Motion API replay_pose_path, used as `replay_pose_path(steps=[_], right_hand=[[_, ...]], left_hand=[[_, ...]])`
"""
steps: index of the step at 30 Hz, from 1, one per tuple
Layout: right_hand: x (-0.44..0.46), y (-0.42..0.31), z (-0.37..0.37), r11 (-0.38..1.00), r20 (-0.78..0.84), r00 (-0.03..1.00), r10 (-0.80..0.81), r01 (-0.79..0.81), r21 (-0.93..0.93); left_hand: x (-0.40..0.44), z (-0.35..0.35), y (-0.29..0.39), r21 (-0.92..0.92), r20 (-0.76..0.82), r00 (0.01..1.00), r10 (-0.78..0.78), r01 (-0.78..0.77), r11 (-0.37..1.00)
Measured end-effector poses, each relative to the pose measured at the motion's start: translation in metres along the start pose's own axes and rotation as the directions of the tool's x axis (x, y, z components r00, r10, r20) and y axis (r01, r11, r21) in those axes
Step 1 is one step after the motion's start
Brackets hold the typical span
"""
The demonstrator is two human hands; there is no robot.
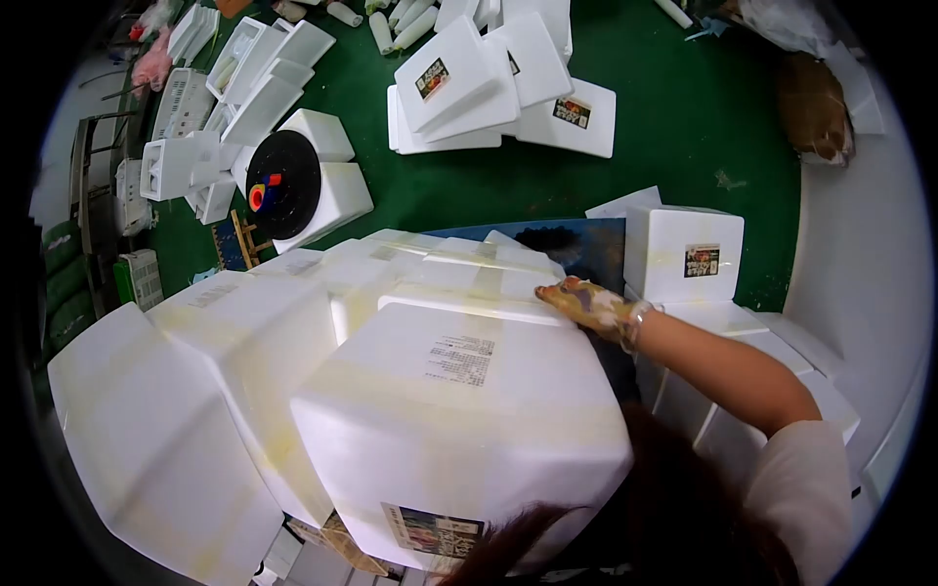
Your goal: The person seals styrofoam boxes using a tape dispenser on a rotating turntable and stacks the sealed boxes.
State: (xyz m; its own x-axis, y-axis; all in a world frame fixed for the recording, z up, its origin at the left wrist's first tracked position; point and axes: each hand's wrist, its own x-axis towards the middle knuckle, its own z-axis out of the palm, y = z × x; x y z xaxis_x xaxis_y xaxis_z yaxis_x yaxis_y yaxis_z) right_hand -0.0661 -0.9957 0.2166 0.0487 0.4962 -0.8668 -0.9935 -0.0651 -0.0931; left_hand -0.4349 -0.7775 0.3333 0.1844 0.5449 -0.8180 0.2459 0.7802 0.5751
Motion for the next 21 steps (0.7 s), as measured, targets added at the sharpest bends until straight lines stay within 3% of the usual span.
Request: replay_pose_path(steps=[1, 2, 3, 4, 6, 7, 9, 11, 12, 13, 16, 17, 21], right_hand=[[0.013, 0.005, -0.008, 0.896, 0.012, 0.989, 0.145, -0.137, 0.422], [0.006, -0.013, 0.021, 0.981, -0.061, 0.979, 0.196, -0.195, 0.02], [0.003, -0.024, 0.04, 0.889, -0.156, 0.964, 0.215, -0.259, -0.378], [0.01, -0.02, 0.041, 0.893, -0.162, 0.965, 0.206, -0.253, -0.372], [0.017, -0.014, 0.041, 0.775, -0.052, 0.999, 0.013, -0.042, -0.63], [0.011, -0.01, 0.036, 0.787, -0.043, 0.999, 0.017, -0.04, -0.615], [-0.011, -0.013, 0.025, 0.821, -0.127, 0.983, 0.133, -0.181, -0.541], [0.03, 0.033, -0.062, 0.821, -0.113, 0.99, 0.082, -0.131, -0.555], [-0.02, 0.015, -0.054, 0.932, -0.059, 0.989, 0.132, -0.144, -0.332], [-0.055, 0.006, -0.057, 0.941, -0.076, 0.99, 0.12, -0.138, -0.308], [-0.133, -0.022, -0.074, 0.966, -0.331, 0.943, 0.029, -0.112, -0.233], [-0.149, -0.03, -0.092, 0.972, -0.336, 0.942, 0.006, -0.084, -0.218], [-0.187, -0.034, -0.192, 0.955, -0.162, 0.981, -0.11, 0.15, 0.255]], left_hand=[[0.005, 0.003, 0.001, 0.003, 0.016, 1.0, 0.012, -0.012, 1.0], [0.008, 0.001, 0.003, 0.009, 0.029, 0.999, 0.012, -0.012, 1.0], [0.012, 0.003, 0.005, 0.012, 0.046, 0.999, 0.018, -0.019, 1.0], [0.016, 0.005, 0.009, 0.023, 0.059, 0.998, 0.026, -0.028, 0.999], [0.022, 0.014, 0.019, 0.055, 0.105, 0.994, 0.038, -0.044, 0.998], [0.024, 0.021, 0.025, 0.073, 0.13, 0.991, 0.039, -0.049, 0.996], [0.028, 0.04, 0.038, 0.118, 0.197, 0.98, 0.038, -0.062, 0.991], [0.029, 0.074, 0.05, 0.146, 0.266, 0.963, 0.046, -0.087, 0.985], [0.027, 0.096, 0.055, 0.168, 0.301, 0.953, 0.043, -0.097, 0.981], [0.024, 0.12, 0.059, 0.191, 0.341, 0.939, 0.037, -0.108, 0.976], [0.009, 0.206, 0.062, 0.233, 0.48, 0.877, 0.027, -0.156, 0.96], [0.001, 0.237, 0.061, 0.246, 0.527, 0.85, 0.016, -0.171, 0.954], [-0.017, 0.354, 0.03, 0.281, 0.659, 0.751, -0.025, -0.216, 0.935]])
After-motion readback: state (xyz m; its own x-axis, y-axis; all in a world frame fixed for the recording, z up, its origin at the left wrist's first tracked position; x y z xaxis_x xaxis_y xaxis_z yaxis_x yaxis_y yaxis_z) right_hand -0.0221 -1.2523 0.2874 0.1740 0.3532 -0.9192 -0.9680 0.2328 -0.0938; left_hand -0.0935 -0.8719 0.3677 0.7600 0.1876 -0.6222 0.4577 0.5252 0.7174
